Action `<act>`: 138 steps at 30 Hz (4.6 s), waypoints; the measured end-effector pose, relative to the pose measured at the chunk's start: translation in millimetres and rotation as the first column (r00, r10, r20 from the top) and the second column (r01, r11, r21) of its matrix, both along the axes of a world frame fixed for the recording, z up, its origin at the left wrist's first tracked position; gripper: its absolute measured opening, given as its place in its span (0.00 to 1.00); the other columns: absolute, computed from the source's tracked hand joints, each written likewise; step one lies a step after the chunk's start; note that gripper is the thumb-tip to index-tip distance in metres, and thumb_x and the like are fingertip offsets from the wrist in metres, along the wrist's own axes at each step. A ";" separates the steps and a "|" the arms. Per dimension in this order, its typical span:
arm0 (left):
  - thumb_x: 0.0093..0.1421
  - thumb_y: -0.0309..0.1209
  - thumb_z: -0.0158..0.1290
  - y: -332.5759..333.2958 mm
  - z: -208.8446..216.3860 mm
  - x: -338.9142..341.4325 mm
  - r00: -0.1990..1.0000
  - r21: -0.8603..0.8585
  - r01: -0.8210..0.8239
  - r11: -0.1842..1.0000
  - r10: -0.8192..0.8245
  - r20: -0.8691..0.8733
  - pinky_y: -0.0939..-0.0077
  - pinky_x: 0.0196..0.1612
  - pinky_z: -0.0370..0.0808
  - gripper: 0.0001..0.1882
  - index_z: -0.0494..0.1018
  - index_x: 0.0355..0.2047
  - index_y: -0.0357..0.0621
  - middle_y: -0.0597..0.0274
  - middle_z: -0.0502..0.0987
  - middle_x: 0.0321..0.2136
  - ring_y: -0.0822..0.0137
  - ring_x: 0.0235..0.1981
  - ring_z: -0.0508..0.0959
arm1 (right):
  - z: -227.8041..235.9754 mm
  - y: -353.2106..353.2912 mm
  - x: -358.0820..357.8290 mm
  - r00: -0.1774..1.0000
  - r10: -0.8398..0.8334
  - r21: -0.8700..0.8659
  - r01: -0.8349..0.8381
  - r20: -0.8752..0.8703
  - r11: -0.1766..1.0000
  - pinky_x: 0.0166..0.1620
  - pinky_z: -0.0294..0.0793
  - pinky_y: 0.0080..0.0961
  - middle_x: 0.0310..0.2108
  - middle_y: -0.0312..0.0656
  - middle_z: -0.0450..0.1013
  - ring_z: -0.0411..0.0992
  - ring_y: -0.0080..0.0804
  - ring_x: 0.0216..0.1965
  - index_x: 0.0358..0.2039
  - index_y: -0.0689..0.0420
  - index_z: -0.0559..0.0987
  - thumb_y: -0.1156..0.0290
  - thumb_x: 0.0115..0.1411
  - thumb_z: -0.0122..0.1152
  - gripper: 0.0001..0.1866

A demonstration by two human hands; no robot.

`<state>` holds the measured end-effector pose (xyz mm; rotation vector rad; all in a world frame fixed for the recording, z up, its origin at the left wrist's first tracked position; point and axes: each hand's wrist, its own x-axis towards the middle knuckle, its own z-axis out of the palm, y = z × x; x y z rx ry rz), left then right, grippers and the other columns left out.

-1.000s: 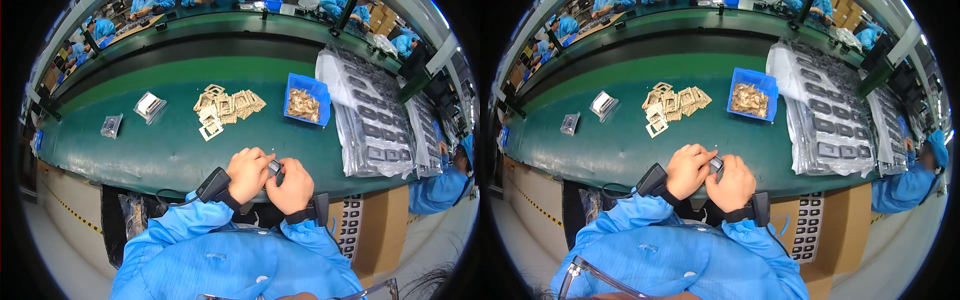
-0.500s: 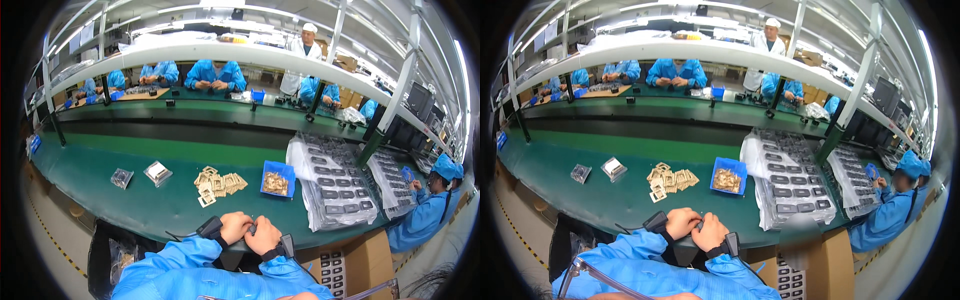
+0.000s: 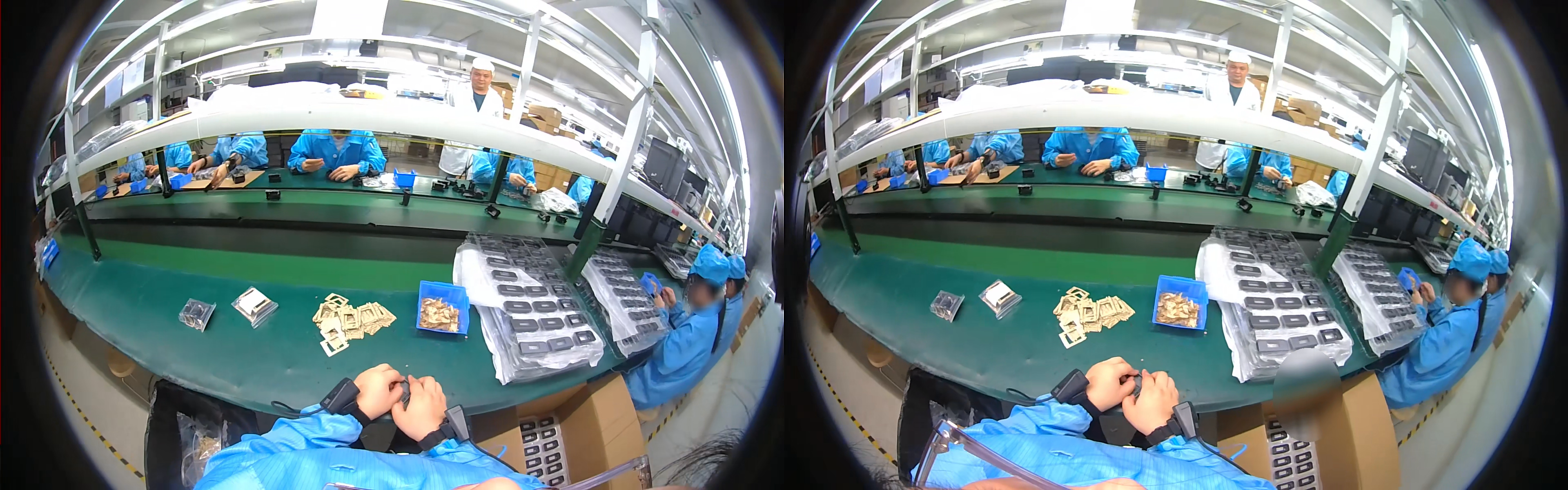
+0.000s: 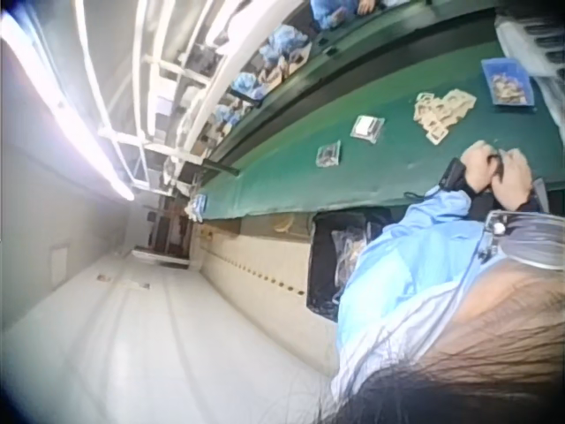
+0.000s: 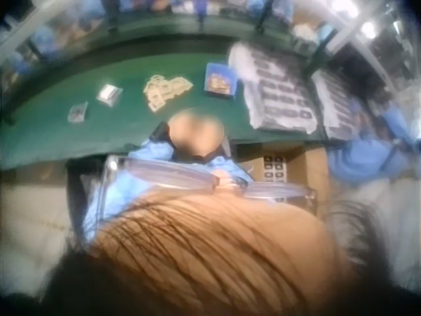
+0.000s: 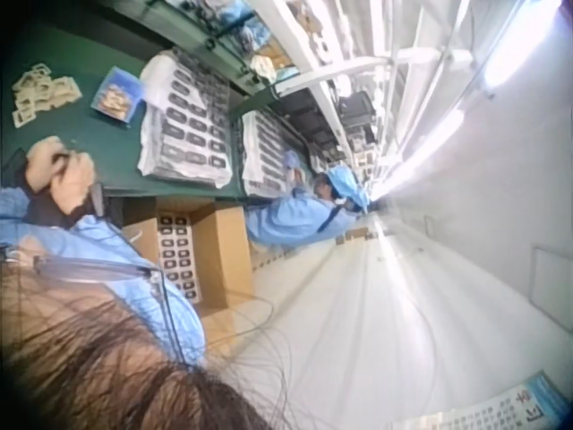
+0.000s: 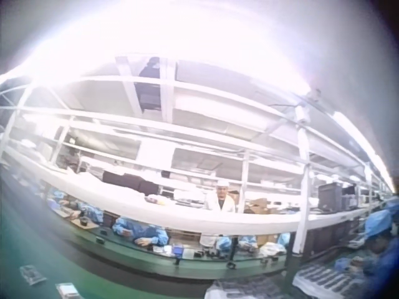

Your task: The recorder is assembling small plastic casings or frames by inserting components into a larger housing at a factory conveyor belt.

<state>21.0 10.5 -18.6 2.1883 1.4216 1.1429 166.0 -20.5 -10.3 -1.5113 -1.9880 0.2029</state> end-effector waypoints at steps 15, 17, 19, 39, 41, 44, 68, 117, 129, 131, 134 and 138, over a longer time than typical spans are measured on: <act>0.48 0.28 0.61 1.7 -2.0 5.8 0.997 -0.005 -0.055 0.999 0.055 0.054 0.69 0.27 0.74 0.08 0.80 0.31 0.43 0.60 0.77 0.24 0.64 0.23 0.78 | -11.0 37.0 -0.7 0.999 -0.053 -0.047 0.053 -0.010 0.998 0.35 0.74 0.48 0.37 0.48 0.70 0.75 0.51 0.35 0.36 0.53 0.74 0.69 0.51 0.62 0.12; 0.48 0.27 0.61 -3.2 2.8 11.5 0.997 -0.007 -0.058 0.998 0.059 0.041 0.68 0.28 0.75 0.12 0.80 0.35 0.41 0.59 0.78 0.25 0.63 0.24 0.78 | -18.8 48.5 4.9 0.998 -0.019 -0.035 0.017 -0.051 0.999 0.35 0.74 0.47 0.36 0.46 0.71 0.75 0.50 0.35 0.35 0.52 0.75 0.70 0.49 0.64 0.11; 0.51 0.25 0.59 -11.6 11.8 21.4 0.998 -0.056 -0.069 0.996 0.069 -0.008 0.67 0.33 0.78 0.17 0.76 0.43 0.38 0.55 0.80 0.29 0.61 0.28 0.81 | -10.7 50.2 13.6 0.993 -0.003 -0.053 -0.003 -0.116 0.999 0.35 0.74 0.43 0.35 0.45 0.71 0.74 0.50 0.34 0.35 0.52 0.76 0.75 0.50 0.62 0.10; 0.57 0.23 0.60 -41.3 86.8 12.5 0.860 -0.292 0.254 0.922 -0.078 0.504 0.80 0.33 0.77 0.06 0.81 0.34 0.34 0.57 0.83 0.28 0.74 0.28 0.80 | 38.4 -24.6 61.3 0.290 -0.074 -0.233 -0.566 -0.954 0.791 0.30 0.76 0.14 0.46 0.46 0.78 0.80 0.27 0.34 0.54 0.61 0.73 0.75 0.66 0.55 0.16; 0.57 0.23 0.61 -39.8 92.0 13.5 0.889 -0.197 0.257 0.946 -0.151 0.433 0.80 0.33 0.77 0.07 0.81 0.37 0.36 0.58 0.81 0.30 0.73 0.30 0.80 | 39.6 -25.8 63.8 0.169 -0.076 -0.161 -0.581 -0.983 0.798 0.32 0.79 0.17 0.45 0.49 0.78 0.81 0.33 0.35 0.52 0.63 0.74 0.74 0.67 0.55 0.14; 0.56 0.23 0.61 -34.4 103.8 14.9 0.899 -0.159 0.290 0.944 -0.211 0.384 0.79 0.33 0.77 0.09 0.81 0.38 0.37 0.57 0.81 0.31 0.71 0.31 0.81 | 48.3 -25.5 64.7 0.068 -0.081 -0.105 -0.567 -0.994 0.817 0.35 0.83 0.21 0.44 0.52 0.78 0.81 0.38 0.36 0.50 0.65 0.74 0.74 0.67 0.54 0.13; 0.56 0.25 0.57 11.3 99.4 40.0 0.911 -0.188 0.248 0.950 -0.162 0.379 0.69 0.36 0.75 0.04 0.73 0.32 0.42 0.59 0.71 0.40 0.64 0.38 0.76 | 25.8 -2.0 66.3 0.154 0.272 0.156 -0.521 -0.950 0.839 0.55 0.76 0.31 0.52 0.54 0.72 0.73 0.43 0.55 0.54 0.66 0.70 0.91 0.58 0.57 0.22; 0.53 0.21 0.61 -39.9 111.9 16.6 0.939 0.086 0.262 0.961 -0.274 0.208 0.77 0.30 0.76 0.06 0.81 0.33 0.37 0.53 0.81 0.26 0.64 0.26 0.82 | 82.4 -30.4 44.9 0.164 -0.023 -0.081 -0.362 -0.986 0.929 0.17 0.62 0.10 0.23 0.38 0.71 0.62 0.13 0.15 0.43 0.59 0.69 0.67 0.71 0.49 0.08; 0.52 0.28 0.63 -36.4 105.1 14.6 0.971 0.206 0.236 0.950 -0.224 -0.078 0.64 0.19 0.67 0.14 0.68 0.17 0.43 0.59 0.69 0.14 0.58 0.16 0.71 | 78.7 -36.2 45.8 0.110 -0.085 -0.132 -0.549 -0.990 0.825 0.26 0.69 0.12 0.29 0.36 0.72 0.66 0.13 0.23 0.48 0.61 0.72 0.67 0.70 0.51 0.12; 0.51 0.26 0.63 -34.0 101.3 18.7 0.978 0.264 0.210 0.942 -0.205 -0.044 0.65 0.19 0.65 0.14 0.67 0.16 0.42 0.58 0.68 0.14 0.58 0.15 0.70 | 81.3 -38.0 36.0 0.153 0.114 0.021 -0.507 -0.982 0.862 0.45 0.67 0.15 0.37 0.33 0.69 0.65 0.15 0.37 0.58 0.63 0.70 0.74 0.67 0.54 0.20; 0.52 0.24 0.62 -32.1 94.4 24.3 0.982 0.324 0.170 0.931 -0.189 0.027 0.72 0.18 0.63 0.14 0.67 0.17 0.41 0.61 0.67 0.14 0.64 0.13 0.68 | 66.3 -35.5 27.8 0.163 0.139 0.050 -0.457 -0.977 0.888 0.44 0.69 0.14 0.40 0.33 0.70 0.67 0.16 0.39 0.61 0.61 0.69 0.77 0.66 0.53 0.22; 0.57 0.20 0.59 -43.6 96.3 25.1 0.951 -0.165 0.082 0.983 -0.028 0.309 0.85 0.22 0.64 0.06 0.73 0.34 0.39 0.70 0.72 0.24 0.84 0.22 0.70 | 68.4 -30.7 45.8 0.253 -0.058 -0.185 -0.513 -0.966 0.838 0.34 0.73 0.12 0.39 0.35 0.73 0.69 0.14 0.34 0.61 0.61 0.69 0.79 0.66 0.53 0.23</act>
